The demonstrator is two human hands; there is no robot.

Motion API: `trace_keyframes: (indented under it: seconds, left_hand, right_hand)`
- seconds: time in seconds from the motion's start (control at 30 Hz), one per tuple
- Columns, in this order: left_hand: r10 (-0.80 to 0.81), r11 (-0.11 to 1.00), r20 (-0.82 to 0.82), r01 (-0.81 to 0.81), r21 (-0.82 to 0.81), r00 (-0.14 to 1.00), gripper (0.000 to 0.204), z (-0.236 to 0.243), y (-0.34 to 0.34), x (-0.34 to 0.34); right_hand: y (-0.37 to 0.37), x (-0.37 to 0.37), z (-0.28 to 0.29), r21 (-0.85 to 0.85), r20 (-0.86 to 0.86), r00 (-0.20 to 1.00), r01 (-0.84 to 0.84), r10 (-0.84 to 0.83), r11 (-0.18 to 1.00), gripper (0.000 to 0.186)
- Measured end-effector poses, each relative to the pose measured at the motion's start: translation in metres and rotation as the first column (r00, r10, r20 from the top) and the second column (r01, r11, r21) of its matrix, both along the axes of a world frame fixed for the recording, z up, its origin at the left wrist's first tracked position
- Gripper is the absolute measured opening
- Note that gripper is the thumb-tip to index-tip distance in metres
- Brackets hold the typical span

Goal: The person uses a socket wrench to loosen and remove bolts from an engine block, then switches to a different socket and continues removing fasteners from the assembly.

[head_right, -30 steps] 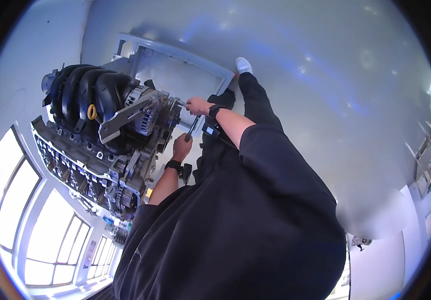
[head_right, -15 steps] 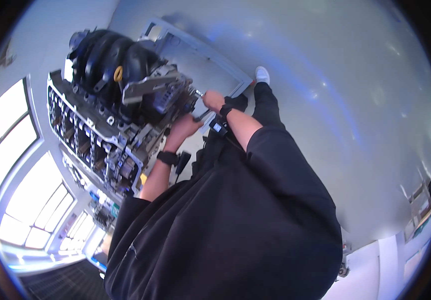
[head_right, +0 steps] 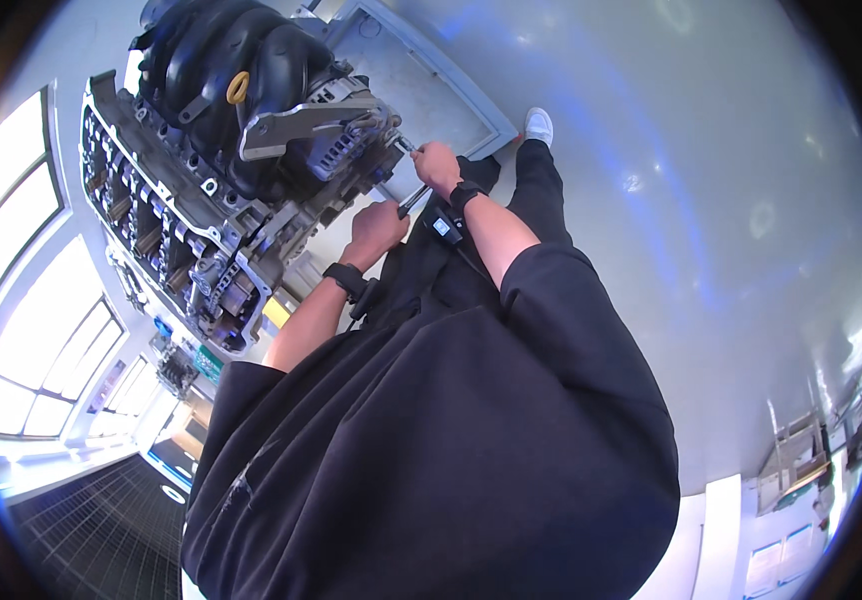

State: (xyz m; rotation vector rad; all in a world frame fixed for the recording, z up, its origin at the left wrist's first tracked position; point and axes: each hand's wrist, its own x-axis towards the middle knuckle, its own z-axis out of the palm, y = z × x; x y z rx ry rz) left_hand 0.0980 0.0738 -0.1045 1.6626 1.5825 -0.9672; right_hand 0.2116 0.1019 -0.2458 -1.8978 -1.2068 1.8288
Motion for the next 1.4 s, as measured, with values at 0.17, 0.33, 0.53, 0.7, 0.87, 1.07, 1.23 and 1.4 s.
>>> trace_keyframes:
  seconds: [0.17,0.33,0.53,0.7,0.87,1.07,1.23,1.4]
  left_hand:
    - [-0.005,0.997,-0.039,0.008,0.075,0.999,0.026,-0.026,-0.009,-0.041]
    - [-0.003,0.988,-0.036,0.008,0.152,0.999,0.025,-0.061,-0.006,-0.087]
    - [0.221,0.970,0.057,-0.226,0.085,0.974,0.028,-0.040,-0.014,-0.046]
    - [0.295,0.953,0.192,-0.304,0.019,0.936,0.042,0.009,-0.009,0.000]
    - [0.239,0.970,0.089,-0.242,0.031,0.967,0.049,0.041,0.003,0.010]
    - [0.129,0.992,0.013,-0.129,0.007,0.992,0.050,0.057,0.024,0.029]
    - [0.240,0.969,0.081,-0.244,0.039,0.967,0.049,0.046,0.031,0.042]
    - [0.548,0.835,0.093,-0.537,-0.123,0.831,0.047,0.026,0.016,0.050]
  right_hand:
    - [-0.004,0.003,-0.011,0.003,-0.199,0.978,0.057,-0.055,0.998,0.031]
    - [-0.003,-0.004,0.007,-0.015,-0.185,0.983,0.000,-0.003,1.000,0.026]
    - [0.022,0.012,0.015,0.048,-0.041,0.999,-0.018,0.020,0.999,0.027]
    - [0.025,0.022,-0.011,-0.005,-0.027,0.959,-0.281,0.281,0.960,0.031]
    - [0.004,0.005,-0.004,-0.009,-0.145,0.981,-0.128,0.126,0.992,0.033]
    - [-0.001,0.004,0.004,-0.145,-0.304,0.943,0.096,-0.136,0.985,0.030]
    - [-0.001,0.004,-0.015,-0.079,-0.250,0.958,0.121,-0.137,0.989,0.029]
    - [0.000,0.008,-0.024,-0.015,-0.270,0.961,0.052,-0.055,0.999,0.028]
